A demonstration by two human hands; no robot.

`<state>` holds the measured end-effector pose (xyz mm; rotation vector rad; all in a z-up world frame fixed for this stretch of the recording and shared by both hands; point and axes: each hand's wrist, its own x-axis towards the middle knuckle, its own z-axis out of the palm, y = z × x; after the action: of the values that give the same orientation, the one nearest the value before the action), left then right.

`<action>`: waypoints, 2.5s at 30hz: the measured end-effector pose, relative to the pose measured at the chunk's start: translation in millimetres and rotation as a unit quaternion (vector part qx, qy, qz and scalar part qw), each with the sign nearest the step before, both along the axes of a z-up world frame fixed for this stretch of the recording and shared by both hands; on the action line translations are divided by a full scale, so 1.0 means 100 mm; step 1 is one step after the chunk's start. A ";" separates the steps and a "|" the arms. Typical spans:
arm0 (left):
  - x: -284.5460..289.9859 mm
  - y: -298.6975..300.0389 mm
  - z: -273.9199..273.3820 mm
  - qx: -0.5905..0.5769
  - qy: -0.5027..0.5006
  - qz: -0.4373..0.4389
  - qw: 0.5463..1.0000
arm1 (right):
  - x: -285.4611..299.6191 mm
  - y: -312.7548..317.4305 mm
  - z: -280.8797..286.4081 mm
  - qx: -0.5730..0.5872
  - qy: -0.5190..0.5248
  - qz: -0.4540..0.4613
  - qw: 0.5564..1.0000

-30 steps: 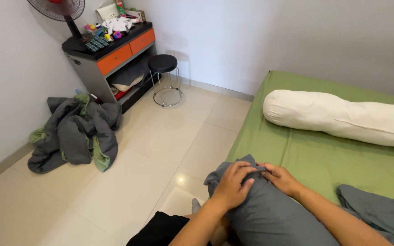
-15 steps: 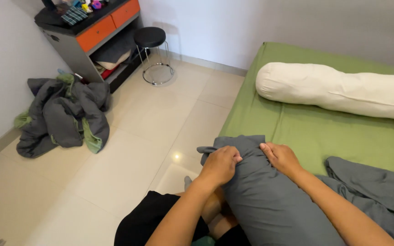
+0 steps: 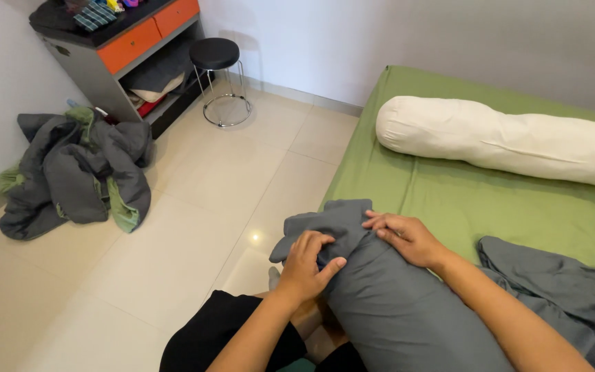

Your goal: The person uses a broom to hit a long white pillow on a bed, then picks up a gray pillowcase. They proceed to slide the pillowcase onto the pillow, adjusting the fabric by hand to cover the entire length of the pillow.

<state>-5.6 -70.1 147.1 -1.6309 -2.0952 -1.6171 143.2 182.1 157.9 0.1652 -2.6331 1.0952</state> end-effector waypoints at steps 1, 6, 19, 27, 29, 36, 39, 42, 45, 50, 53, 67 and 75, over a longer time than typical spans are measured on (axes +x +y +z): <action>-0.01 -0.02 -0.04 0.016 0.034 0.015 0.999 | -0.04 -0.01 -0.06 -0.044 -0.008 -0.054 0.998; -0.03 -0.09 -0.32 0.071 0.115 0.104 0.985 | 0.12 0.17 -0.36 0.003 -0.054 -0.297 0.953; -0.12 0.60 -0.58 0.011 -0.043 -0.016 0.999 | 0.32 0.25 0.04 -0.127 -0.094 -0.225 0.962; 0.11 0.05 -0.16 -0.266 -0.224 -0.261 0.901 | 0.18 0.53 -0.69 -0.097 -0.109 -0.302 0.942; 0.03 0.04 -0.24 -0.225 -0.190 -0.188 0.937 | 0.22 0.62 -0.80 -0.041 -0.121 -0.280 0.951; 0.02 -0.14 -0.07 -0.188 -0.135 -0.122 0.965 | 1.25 1.20 -1.88 -0.189 -0.240 -0.269 0.914; 0.10 -0.18 0.53 -0.301 -0.152 -0.185 0.923 | 1.70 1.45 -2.18 -0.213 -0.266 -0.267 0.902; 0.05 -0.06 0.37 -0.354 -0.135 -0.224 0.898 | 1.85 1.59 -1.92 -0.237 -0.281 -0.270 0.890; 0.05 0.35 -0.10 -0.191 -0.163 -0.297 0.921 | 1.46 1.10 -0.52 -0.250 -0.291 -0.289 0.877; 0.16 1.08 -0.58 -0.057 -0.442 -0.300 0.843 | 0.93 -0.29 1.73 0.229 -0.413 -0.445 0.761; 0.16 1.04 -0.67 -0.066 -0.587 -0.220 0.776 | 0.70 -0.50 1.20 0.268 -0.419 -0.356 0.791; -0.85 1.13 -1.09 -0.088 -0.518 -0.057 0.849 | -0.19 -0.75 0.44 0.376 -0.160 -0.217 0.887; -1.08 1.64 -0.76 -0.289 -0.301 -0.003 0.909 | -0.15 -0.97 0.62 0.307 -0.334 -0.151 0.878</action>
<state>-114.0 93.7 70.6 -1.3325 -3.1274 -1.7800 127.7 85.1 219.5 -0.5912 -3.3673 0.1751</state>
